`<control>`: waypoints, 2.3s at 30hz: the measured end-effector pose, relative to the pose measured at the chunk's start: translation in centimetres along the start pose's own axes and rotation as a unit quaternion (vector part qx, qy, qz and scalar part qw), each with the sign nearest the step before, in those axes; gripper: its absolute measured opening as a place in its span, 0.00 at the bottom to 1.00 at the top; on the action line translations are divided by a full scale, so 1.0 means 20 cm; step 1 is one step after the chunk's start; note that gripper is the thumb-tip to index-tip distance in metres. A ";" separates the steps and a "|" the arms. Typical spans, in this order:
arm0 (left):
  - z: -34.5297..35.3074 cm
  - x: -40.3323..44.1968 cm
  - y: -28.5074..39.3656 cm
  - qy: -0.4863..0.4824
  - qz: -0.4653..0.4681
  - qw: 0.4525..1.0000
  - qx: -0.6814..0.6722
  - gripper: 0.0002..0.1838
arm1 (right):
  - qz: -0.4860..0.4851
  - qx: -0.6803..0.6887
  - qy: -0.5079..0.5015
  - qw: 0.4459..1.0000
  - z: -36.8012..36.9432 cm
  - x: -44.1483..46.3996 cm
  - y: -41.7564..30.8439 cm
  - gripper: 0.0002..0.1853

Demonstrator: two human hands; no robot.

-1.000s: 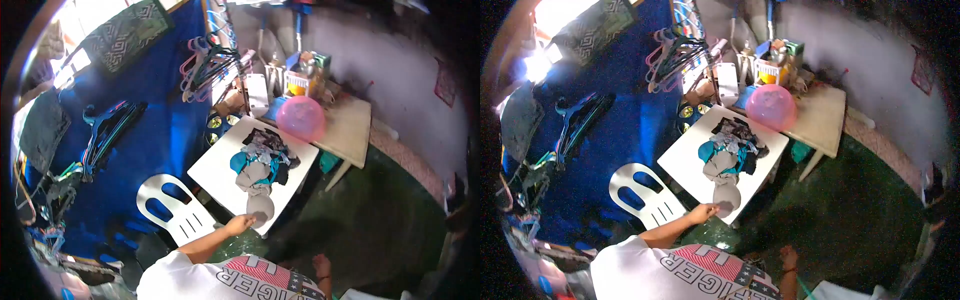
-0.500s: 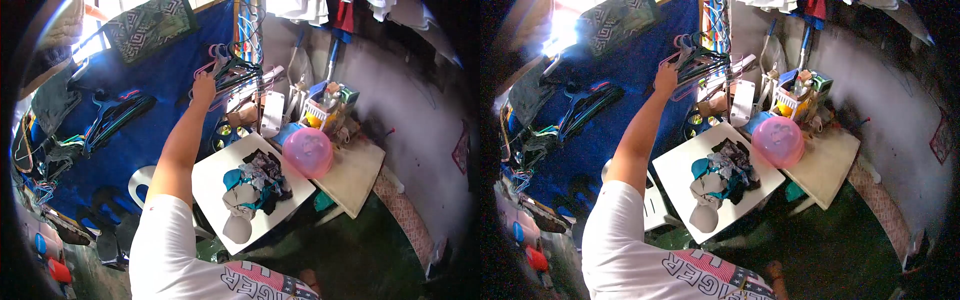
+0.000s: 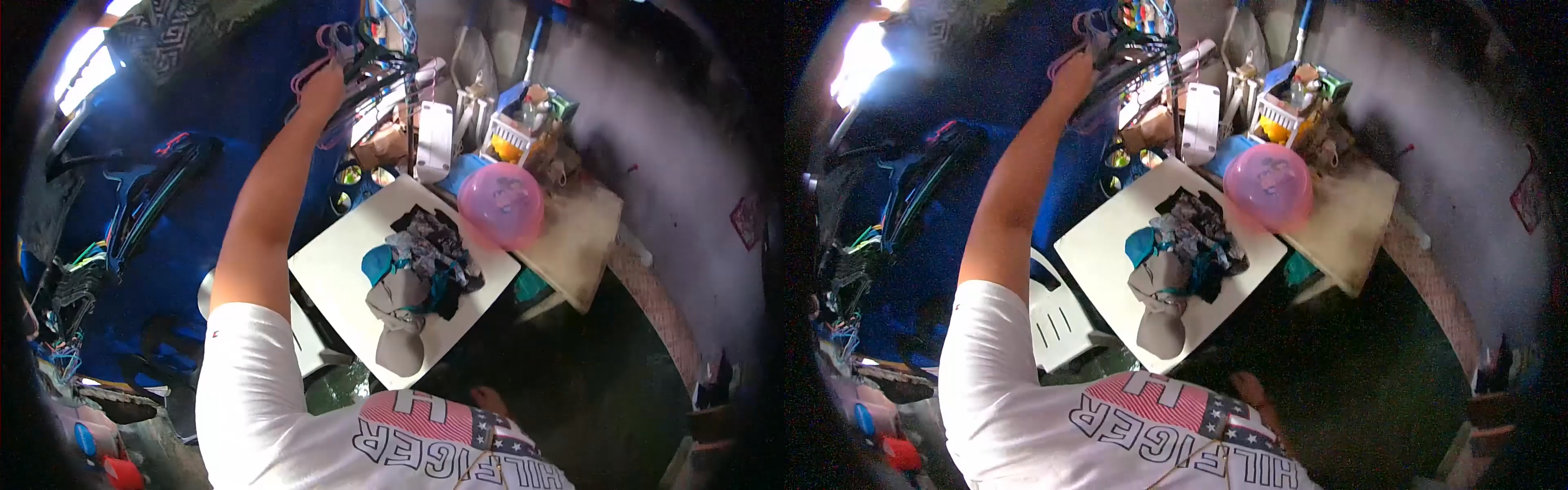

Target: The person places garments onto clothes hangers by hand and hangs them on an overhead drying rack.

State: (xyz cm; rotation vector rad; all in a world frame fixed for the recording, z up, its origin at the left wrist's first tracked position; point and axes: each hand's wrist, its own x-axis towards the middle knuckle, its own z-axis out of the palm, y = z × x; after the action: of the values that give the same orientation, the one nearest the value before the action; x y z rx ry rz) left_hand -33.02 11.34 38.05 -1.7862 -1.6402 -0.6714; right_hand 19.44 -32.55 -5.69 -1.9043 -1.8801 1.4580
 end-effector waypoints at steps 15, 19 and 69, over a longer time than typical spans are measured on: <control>0.09 0.20 -0.10 -0.016 0.068 0.993 -0.095 0.21 | -0.115 0.081 0.039 0.989 -0.05 0.12 -0.70 0.15; -0.09 0.32 -0.06 -0.195 -0.162 0.878 -0.407 0.17 | -0.093 0.100 0.046 0.990 -0.01 0.08 -0.66 0.15; -0.25 -1.24 0.81 -0.123 -0.263 0.737 -0.610 0.13 | -0.352 0.501 0.115 0.782 -0.66 0.19 -1.33 0.21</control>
State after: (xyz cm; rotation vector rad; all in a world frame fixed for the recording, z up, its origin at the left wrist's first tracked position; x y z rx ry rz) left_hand -19.30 -9.99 21.88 -2.2350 -2.0868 -2.2737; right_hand 8.05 -16.26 16.59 -0.7058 -1.0645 1.3831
